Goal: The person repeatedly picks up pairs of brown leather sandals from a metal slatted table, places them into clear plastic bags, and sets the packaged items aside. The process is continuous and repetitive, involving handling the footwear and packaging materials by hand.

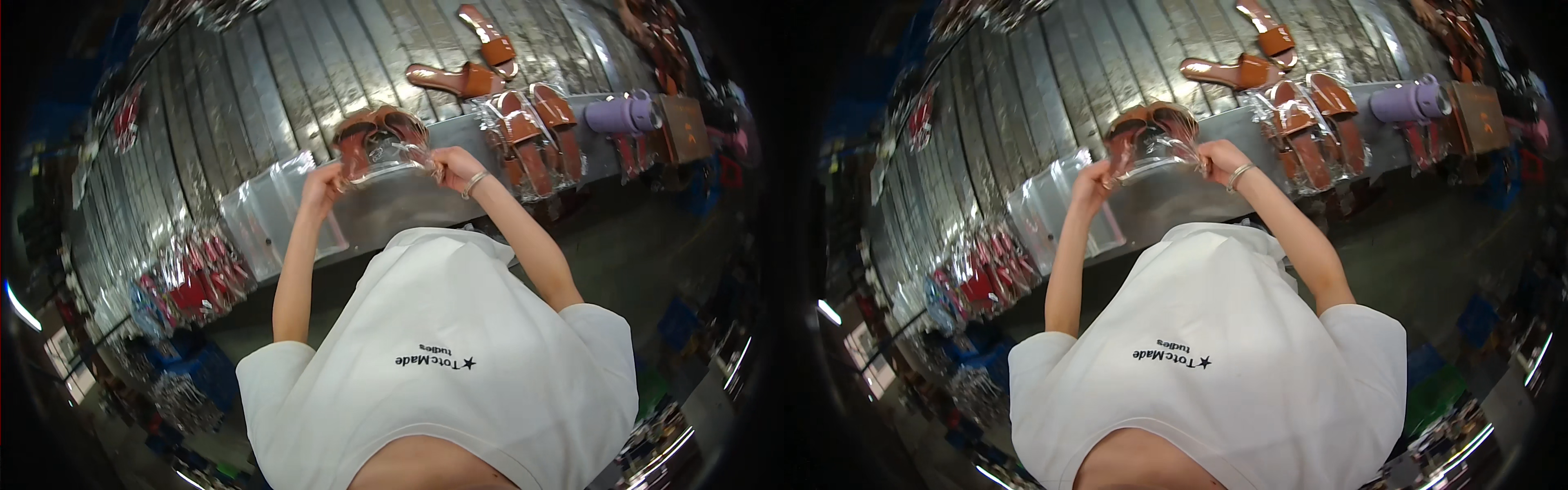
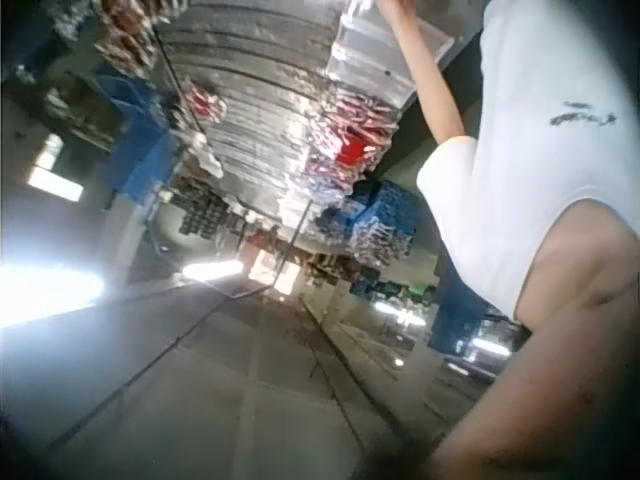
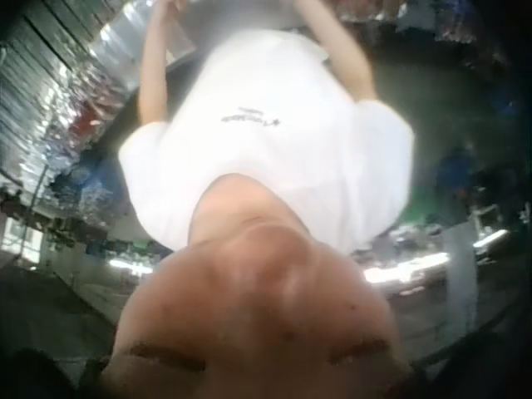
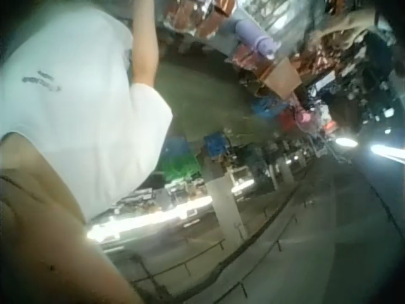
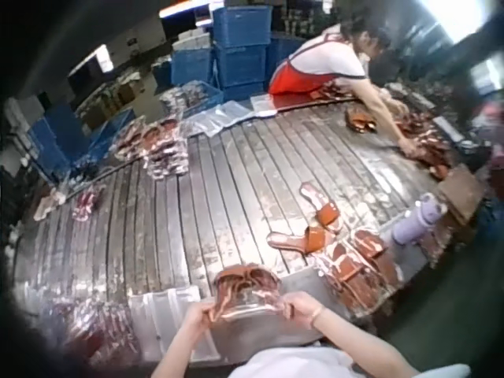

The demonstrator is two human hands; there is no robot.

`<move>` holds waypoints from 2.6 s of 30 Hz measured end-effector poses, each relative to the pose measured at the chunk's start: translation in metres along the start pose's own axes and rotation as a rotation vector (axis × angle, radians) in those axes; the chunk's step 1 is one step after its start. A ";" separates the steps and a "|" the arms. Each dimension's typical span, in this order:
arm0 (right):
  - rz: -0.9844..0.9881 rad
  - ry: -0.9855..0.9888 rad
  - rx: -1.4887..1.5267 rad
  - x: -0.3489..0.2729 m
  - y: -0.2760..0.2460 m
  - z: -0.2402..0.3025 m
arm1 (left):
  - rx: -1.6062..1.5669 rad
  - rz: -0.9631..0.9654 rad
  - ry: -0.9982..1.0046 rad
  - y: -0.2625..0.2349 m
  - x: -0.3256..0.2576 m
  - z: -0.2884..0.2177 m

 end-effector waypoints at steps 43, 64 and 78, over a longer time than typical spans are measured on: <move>-0.150 -0.121 0.003 -0.038 0.024 -0.029 | 0.829 -0.696 0.913 0.062 -0.071 -0.017; -0.081 -0.593 -1.638 0.024 0.132 -0.012 | 1.005 -0.890 1.394 -0.131 -0.065 0.011; 0.013 -0.630 -1.176 -0.012 0.191 -0.039 | 0.722 -0.479 1.305 -0.099 -0.143 -0.076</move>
Point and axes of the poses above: each hand's wrist, its own x-axis towards the middle knuckle, its own y-axis out of the palm, z = x × y, the point moved 8 cm from there along x, towards the middle knuckle, and after that the axes turned 14 degrees about -z, right-handed, at the moved point
